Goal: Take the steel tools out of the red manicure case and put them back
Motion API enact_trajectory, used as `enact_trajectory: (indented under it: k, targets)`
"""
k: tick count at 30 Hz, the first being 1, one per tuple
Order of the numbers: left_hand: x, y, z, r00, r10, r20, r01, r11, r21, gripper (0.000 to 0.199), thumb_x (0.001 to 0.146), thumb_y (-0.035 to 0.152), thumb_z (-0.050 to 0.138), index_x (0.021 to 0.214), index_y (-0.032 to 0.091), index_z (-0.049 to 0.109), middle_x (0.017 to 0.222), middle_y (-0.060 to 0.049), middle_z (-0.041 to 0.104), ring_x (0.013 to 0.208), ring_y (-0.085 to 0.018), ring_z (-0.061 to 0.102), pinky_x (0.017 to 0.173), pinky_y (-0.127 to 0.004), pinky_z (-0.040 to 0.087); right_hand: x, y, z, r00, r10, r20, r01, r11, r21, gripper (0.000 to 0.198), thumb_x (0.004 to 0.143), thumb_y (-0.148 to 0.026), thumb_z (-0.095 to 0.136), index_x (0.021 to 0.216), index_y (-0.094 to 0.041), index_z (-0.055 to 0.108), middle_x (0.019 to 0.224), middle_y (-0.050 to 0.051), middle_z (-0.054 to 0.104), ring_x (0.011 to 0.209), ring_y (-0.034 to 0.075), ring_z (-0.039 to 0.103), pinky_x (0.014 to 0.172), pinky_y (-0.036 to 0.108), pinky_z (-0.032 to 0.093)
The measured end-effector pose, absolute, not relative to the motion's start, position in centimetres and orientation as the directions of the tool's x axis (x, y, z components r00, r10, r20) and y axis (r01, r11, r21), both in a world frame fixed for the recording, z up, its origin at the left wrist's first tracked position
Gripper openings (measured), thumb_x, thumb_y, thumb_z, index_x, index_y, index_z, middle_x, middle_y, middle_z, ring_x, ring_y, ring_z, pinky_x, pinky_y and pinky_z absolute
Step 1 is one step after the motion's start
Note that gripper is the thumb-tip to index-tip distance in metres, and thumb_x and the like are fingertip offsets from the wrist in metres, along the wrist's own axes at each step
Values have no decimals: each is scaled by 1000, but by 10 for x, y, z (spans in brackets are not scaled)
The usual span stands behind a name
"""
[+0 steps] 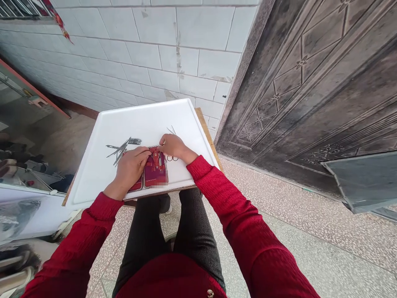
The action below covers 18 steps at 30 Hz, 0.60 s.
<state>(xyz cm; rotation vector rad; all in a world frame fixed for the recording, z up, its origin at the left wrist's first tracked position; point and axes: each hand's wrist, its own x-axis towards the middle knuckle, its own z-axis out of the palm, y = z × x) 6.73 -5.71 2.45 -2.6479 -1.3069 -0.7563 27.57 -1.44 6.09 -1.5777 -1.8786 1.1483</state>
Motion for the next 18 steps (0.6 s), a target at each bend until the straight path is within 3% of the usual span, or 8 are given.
enact_trajectory:
  k: [6,9,13,18]
  targets:
    - [69,-61,27,522,723,453,790,-610,62,29,105,20,43,101,18,71,110,-10,74,98,-26,67,85,-42,53,275,-11,51,-254,966,-48,524,96,-846,14,89,-13,62,76,-17,64,67,-1,69,51,10,56,56,23,44]
    - [68,-62,27,509,733,451,797,-599,74,27,105,21,44,100,19,70,110,-9,73,98,-25,67,84,-41,53,282,-6,50,-109,986,128,528,167,-833,13,89,-13,59,79,-17,67,71,-1,70,59,11,59,63,24,45]
    - [66,-61,26,499,732,464,785,-609,117,28,106,21,42,98,19,69,108,-8,73,96,-24,67,81,-38,52,296,-2,53,92,935,342,679,192,-708,14,91,-17,58,86,-18,71,80,1,72,70,15,60,68,27,42]
    - [67,-60,25,479,734,482,785,-603,138,28,105,20,43,94,19,69,103,-8,73,93,-23,66,81,-37,52,297,-1,49,-55,954,294,828,208,-521,13,88,-17,63,84,-20,75,92,3,74,81,18,63,68,30,39]
